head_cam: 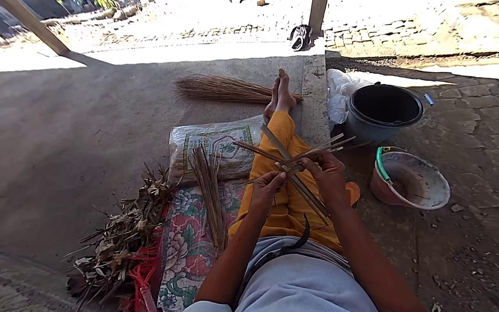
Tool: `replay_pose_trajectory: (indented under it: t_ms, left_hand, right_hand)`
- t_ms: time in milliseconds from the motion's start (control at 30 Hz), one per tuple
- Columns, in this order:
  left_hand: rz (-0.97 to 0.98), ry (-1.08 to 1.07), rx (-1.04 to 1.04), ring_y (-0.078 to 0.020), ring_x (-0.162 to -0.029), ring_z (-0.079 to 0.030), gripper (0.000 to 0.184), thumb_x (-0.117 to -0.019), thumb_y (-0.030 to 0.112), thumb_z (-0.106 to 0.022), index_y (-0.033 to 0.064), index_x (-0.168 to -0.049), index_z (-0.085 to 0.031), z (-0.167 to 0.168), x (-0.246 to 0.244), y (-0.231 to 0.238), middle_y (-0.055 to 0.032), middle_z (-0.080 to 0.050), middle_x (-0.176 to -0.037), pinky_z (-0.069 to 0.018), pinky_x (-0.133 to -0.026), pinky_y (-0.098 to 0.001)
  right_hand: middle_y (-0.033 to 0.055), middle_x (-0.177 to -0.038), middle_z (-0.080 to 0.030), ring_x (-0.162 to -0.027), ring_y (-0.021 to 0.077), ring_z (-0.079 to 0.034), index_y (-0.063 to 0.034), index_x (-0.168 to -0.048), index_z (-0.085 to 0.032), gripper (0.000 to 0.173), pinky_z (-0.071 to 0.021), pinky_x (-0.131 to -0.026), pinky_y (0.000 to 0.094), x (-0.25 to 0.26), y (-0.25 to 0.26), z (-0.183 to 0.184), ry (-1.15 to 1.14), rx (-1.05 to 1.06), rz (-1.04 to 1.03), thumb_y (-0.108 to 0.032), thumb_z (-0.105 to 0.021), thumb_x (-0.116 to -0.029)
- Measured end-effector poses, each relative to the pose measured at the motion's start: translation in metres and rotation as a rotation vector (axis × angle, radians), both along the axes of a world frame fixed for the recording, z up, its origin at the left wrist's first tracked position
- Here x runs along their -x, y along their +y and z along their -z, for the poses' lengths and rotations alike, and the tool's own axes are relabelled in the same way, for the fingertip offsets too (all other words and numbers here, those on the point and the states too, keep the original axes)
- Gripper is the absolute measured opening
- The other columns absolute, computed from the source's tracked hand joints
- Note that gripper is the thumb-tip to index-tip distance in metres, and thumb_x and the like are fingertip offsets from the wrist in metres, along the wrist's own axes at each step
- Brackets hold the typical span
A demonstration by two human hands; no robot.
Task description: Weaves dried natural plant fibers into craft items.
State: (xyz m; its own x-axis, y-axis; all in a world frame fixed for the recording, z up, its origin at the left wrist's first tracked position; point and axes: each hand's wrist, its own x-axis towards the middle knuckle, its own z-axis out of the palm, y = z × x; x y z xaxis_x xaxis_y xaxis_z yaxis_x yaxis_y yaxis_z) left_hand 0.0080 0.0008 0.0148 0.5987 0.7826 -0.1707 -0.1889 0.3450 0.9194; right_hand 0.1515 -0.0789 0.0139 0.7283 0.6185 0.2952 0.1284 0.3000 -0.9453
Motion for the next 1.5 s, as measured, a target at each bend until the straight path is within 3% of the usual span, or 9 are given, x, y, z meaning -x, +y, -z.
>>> replay_pose_trajectory:
  t_ms: [167, 300, 500, 667, 800, 933, 1100, 1300, 1500]
  left_hand:
    - [-0.156, -0.108, -0.433, -0.0033, -0.078, -0.062, 0.009, -0.0941, -0.001, -0.065, 0.0023, -0.091, -0.073, 0.007, -0.002, 0.004, 0.0019, -0.068, -0.085, -0.0538, -0.075, -0.0215]
    - [-0.113, -0.085, -0.581, -0.0070, -0.084, -0.066, 0.005, -0.0915, -0.002, -0.069, -0.0005, -0.094, -0.074, 0.010, -0.004, 0.006, -0.0033, -0.070, -0.092, -0.0578, -0.080, -0.0240]
    - [-0.004, -0.043, -0.315, -0.0072, -0.083, -0.067, 0.012, -0.0971, -0.001, -0.060, -0.0018, -0.099, -0.072, -0.004, 0.001, 0.008, -0.0028, -0.072, -0.088, -0.0560, -0.083, -0.0256]
    - [0.158, -0.001, 0.098, -0.0099, -0.068, -0.065, 0.014, -0.1035, 0.001, -0.052, 0.0002, -0.095, -0.064, -0.024, 0.003, 0.016, -0.0060, -0.068, -0.079, -0.0576, -0.069, -0.0236]
    - [0.084, -0.009, 0.092, -0.0099, -0.067, -0.066, 0.008, -0.0992, -0.005, -0.058, -0.0007, -0.104, -0.063, -0.023, -0.003, 0.008, -0.0077, -0.070, -0.082, -0.0571, -0.067, -0.0227]
    - [-0.040, 0.010, -0.116, -0.0051, -0.068, -0.063, 0.007, -0.0948, -0.005, -0.065, -0.0010, -0.093, -0.070, -0.015, -0.007, 0.004, -0.0036, -0.070, -0.079, -0.0532, -0.066, -0.0190]
    - [-0.059, 0.075, -0.303, -0.0069, -0.076, -0.063, 0.006, -0.0968, -0.002, -0.061, 0.0011, -0.094, -0.066, -0.010, -0.004, 0.012, -0.0012, -0.066, -0.081, -0.0531, -0.076, -0.0237]
    - [0.086, 0.025, -0.054, -0.0101, -0.066, -0.065, 0.006, -0.0986, -0.006, -0.058, -0.0042, -0.098, -0.064, -0.016, -0.002, 0.015, -0.0091, -0.070, -0.081, -0.0559, -0.064, -0.0224]
    - [0.024, 0.056, -0.163, -0.0086, -0.067, -0.065, 0.006, -0.0949, -0.006, -0.064, -0.0050, -0.093, -0.069, -0.011, -0.003, 0.012, -0.0062, -0.070, -0.077, -0.0562, -0.064, -0.0216]
  right_hand:
    - [-0.0032, -0.079, -0.061, -0.070, 0.0012, -0.053, -0.0055, -0.093, -0.067, 0.027, -0.0438, -0.068, 0.0227, -0.001, -0.006, -0.014, -0.152, 0.330, -0.069, -0.029, -0.059, -0.1040]
    - [-0.0031, -0.085, -0.071, -0.080, 0.0017, -0.064, -0.0074, -0.097, -0.075, 0.014, -0.0535, -0.077, 0.0236, 0.006, 0.000, -0.006, -0.020, 0.250, -0.277, -0.019, -0.067, -0.0986]
    - [0.0006, -0.099, -0.071, -0.097, 0.0070, -0.065, -0.0078, -0.093, -0.074, 0.008, -0.0536, -0.089, 0.0293, 0.005, -0.002, -0.010, -0.227, 0.235, -0.188, -0.015, -0.072, -0.0945]
    - [0.0079, -0.097, -0.071, -0.098, 0.0249, -0.065, -0.0074, -0.094, -0.078, 0.013, -0.0424, -0.092, 0.0569, 0.001, 0.003, 0.004, -0.617, 0.208, -0.003, -0.020, -0.073, -0.0934]
    - [0.0107, -0.095, -0.072, -0.093, 0.0193, -0.066, -0.0008, -0.098, -0.076, 0.018, -0.0511, -0.087, 0.0411, 0.005, 0.003, 0.004, -0.548, 0.224, -0.110, -0.014, -0.064, -0.0990]
    - [0.0007, -0.089, -0.070, -0.083, 0.0013, -0.063, -0.0034, -0.097, -0.073, 0.021, -0.0521, -0.080, 0.0230, 0.002, 0.000, -0.002, -0.332, 0.283, -0.284, -0.018, -0.059, -0.1031]
    - [0.0091, -0.096, -0.070, -0.096, 0.0181, -0.064, -0.0027, -0.097, -0.076, 0.028, -0.0499, -0.088, 0.0418, -0.001, 0.000, 0.001, -0.424, 0.401, -0.229, -0.025, -0.061, -0.1024]
    - [0.0005, -0.082, -0.071, -0.075, 0.0016, -0.065, -0.0036, -0.093, -0.074, 0.016, -0.0547, -0.076, 0.0220, -0.004, 0.004, 0.008, -0.304, 0.333, -0.264, -0.017, -0.066, -0.0989]
    - [-0.0012, -0.080, -0.068, -0.073, 0.0014, -0.061, -0.0026, -0.097, -0.072, 0.017, -0.0511, -0.072, 0.0210, -0.004, 0.001, -0.001, -0.126, 0.315, -0.363, -0.013, -0.059, -0.1024]
